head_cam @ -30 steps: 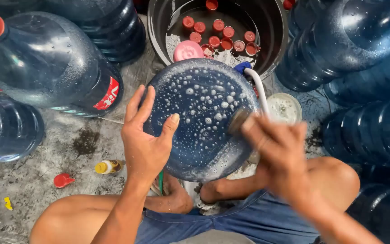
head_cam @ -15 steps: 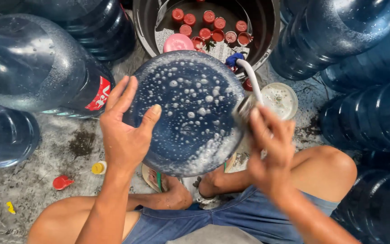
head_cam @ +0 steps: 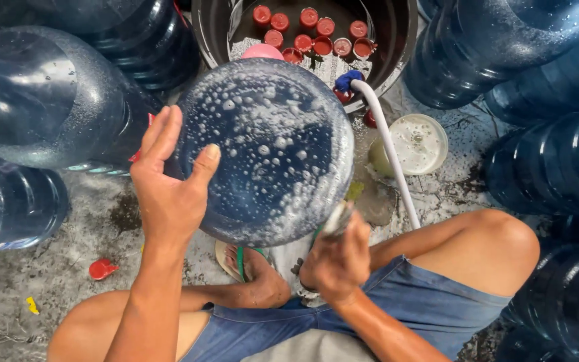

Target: Scrubbing the exterior of a large plastic water jug with an abrasive pad to remove dirt or labels.

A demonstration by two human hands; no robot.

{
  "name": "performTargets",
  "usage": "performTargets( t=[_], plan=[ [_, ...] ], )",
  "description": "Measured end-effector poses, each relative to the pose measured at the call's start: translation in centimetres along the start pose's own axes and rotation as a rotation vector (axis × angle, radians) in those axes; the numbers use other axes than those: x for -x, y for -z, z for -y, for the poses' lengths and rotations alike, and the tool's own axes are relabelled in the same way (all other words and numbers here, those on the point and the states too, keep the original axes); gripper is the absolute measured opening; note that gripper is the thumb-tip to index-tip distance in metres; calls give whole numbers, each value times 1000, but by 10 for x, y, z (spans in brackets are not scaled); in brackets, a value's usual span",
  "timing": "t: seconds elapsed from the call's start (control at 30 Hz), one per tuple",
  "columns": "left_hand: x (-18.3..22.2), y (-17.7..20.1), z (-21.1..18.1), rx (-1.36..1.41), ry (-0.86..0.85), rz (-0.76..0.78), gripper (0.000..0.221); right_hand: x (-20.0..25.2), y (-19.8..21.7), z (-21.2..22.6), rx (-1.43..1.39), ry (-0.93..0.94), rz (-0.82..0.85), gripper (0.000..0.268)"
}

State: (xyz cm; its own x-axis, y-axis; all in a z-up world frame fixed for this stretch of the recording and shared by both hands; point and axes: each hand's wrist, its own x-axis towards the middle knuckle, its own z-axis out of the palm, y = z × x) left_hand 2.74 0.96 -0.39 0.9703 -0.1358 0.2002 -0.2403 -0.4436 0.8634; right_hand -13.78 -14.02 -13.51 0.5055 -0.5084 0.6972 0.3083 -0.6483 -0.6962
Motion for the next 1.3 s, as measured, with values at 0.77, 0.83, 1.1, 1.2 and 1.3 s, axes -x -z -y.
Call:
performTargets(
  t=[0.77, 0.83, 1.1, 1.2, 1.3],
  plan=[
    [13, -7, -25, -758, -123, 348, 81, -121, 30, 39, 204, 7, 620, 39],
    [10, -20, -23, -716, -207, 258, 78, -96, 25, 45, 210, -51, 595, 35],
    [-20, -53, -33, -691, -99, 310, 74, -60, 4, 16, 108, 280, 141, 41],
    [-23, -64, -40, -716, -47, 270, 74, -100, 6, 28, 226, 93, 219, 34],
    [-22, -69, -44, -725, -53, 283, 73, -102, 18, 72, 242, 362, 496, 34]
  ],
)
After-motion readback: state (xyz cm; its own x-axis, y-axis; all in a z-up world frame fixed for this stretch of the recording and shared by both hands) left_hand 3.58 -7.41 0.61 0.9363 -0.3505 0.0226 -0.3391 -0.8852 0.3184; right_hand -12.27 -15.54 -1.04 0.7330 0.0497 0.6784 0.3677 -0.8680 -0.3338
